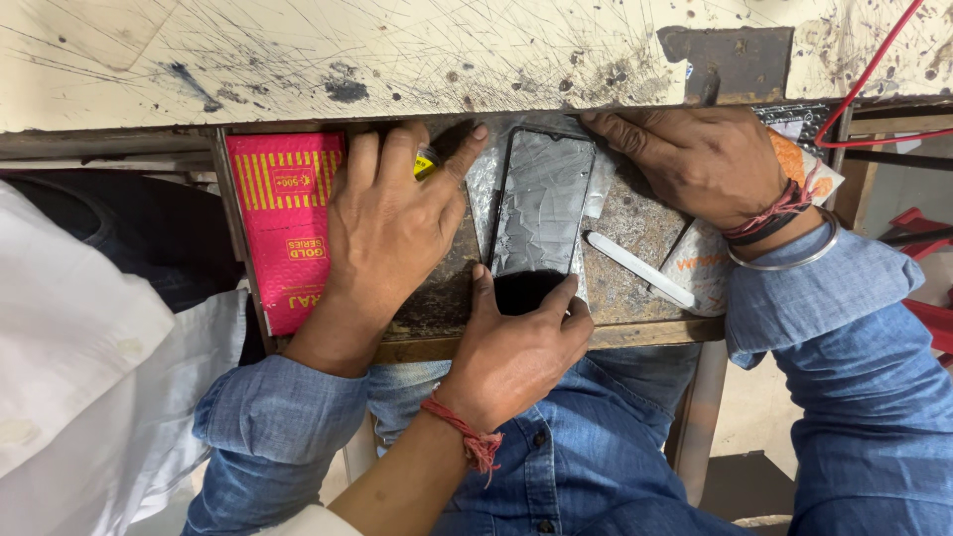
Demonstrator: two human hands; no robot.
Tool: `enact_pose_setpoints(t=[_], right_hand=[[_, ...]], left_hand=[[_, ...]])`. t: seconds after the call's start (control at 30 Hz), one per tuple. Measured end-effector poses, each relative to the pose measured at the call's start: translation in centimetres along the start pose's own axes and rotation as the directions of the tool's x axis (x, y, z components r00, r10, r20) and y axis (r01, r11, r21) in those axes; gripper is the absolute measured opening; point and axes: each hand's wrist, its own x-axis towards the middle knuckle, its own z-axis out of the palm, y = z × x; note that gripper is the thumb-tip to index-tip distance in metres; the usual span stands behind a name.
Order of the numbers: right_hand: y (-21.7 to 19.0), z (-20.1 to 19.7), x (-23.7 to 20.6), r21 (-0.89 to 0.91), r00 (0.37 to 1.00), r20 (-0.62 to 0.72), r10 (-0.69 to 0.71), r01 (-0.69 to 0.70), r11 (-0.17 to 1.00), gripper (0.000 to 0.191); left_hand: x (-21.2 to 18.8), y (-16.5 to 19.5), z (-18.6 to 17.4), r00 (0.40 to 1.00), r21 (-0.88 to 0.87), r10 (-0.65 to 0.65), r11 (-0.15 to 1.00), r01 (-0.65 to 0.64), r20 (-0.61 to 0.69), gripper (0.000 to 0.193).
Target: The person works on a smartphone with a shattered screen at a repair bench. They hold the phone while a second person helps peel the cracked glass, then the person uses a plastic pry tool to lift the broken glass fragments, turns the phone over, and pries open the back cover to expose the internal components.
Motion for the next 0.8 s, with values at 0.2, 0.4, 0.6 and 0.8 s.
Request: enact_pose_setpoints(t=[0.2, 0.4, 0.6, 0.8], right_hand=[[-0.1, -0.4, 0.5, -0.005, 1.000, -0.006, 0.011, -0.011, 1.000, 0.055], [-0.1, -0.6, 0.8, 0.031, 1.000, -0.010, -0.001, 0.001, 1.000, 0.055], [-0.1, -1.3, 1.4, 0.068, 0.999, -0.029, -0.044, 0.046, 0.997, 0.053], [-0.9, -3.0, 1.2, 0.080, 0.998, -0.044, -0.053, 0.056, 0.995, 0.048]], left_hand=[[0.2, 0.1, 0.1, 1.000, 0.005, 0.010, 1.000, -0.010, -0.010, 0.051], [0.3, 0.0, 0.1, 1.000, -0.009, 0.010, 1.000, -0.010, 0.000, 0.050], [0.5, 0.0, -0.4, 1.000, -0.020, 0.024, 1.000, -0.024, -0.004, 0.047], [-0.2, 0.4, -1.7, 0.999, -0.034, 0.054, 0.998, -0.054, -0.009, 0.046]])
